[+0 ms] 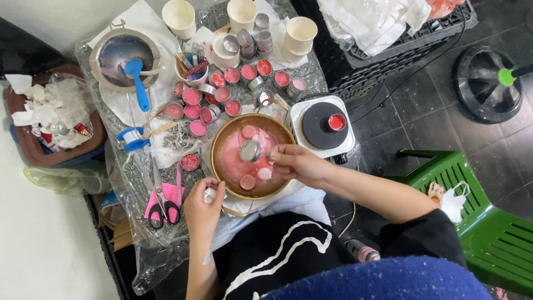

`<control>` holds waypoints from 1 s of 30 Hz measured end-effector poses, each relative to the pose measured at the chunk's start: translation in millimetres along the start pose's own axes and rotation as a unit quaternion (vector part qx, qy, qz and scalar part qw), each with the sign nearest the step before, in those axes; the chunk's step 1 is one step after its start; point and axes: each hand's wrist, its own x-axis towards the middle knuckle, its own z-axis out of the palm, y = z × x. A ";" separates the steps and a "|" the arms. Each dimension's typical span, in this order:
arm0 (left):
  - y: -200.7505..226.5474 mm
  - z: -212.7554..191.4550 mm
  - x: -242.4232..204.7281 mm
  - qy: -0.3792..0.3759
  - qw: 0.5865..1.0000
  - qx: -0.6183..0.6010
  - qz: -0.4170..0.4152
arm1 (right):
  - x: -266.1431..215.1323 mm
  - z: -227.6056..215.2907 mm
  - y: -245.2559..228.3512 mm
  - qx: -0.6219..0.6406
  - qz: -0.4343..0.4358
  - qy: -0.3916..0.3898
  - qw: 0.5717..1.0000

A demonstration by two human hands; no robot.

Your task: The recorder is melting wax, adding pink pigment and scent, then pouring it into small metal containers to make scented candles.

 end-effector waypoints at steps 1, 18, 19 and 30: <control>0.4 1.6 -0.5 0.001 1.000 -0.002 -0.001 | 0.7 0.3 0.5 -0.002 0.001 0.000 1.000; -1.5 -1.0 11.0 -0.014 1.000 -0.023 0.011 | -5.9 24.7 -135.3 -0.624 -0.346 0.157 0.683; -2.5 -0.9 12.3 -0.015 1.000 -0.024 0.012 | 0.1 23.0 -145.7 -0.624 -0.346 0.158 0.683; -6.7 0.0 14.4 -0.023 0.999 -0.015 0.016 | 95.4 -62.3 -177.2 -0.833 -0.337 0.274 0.343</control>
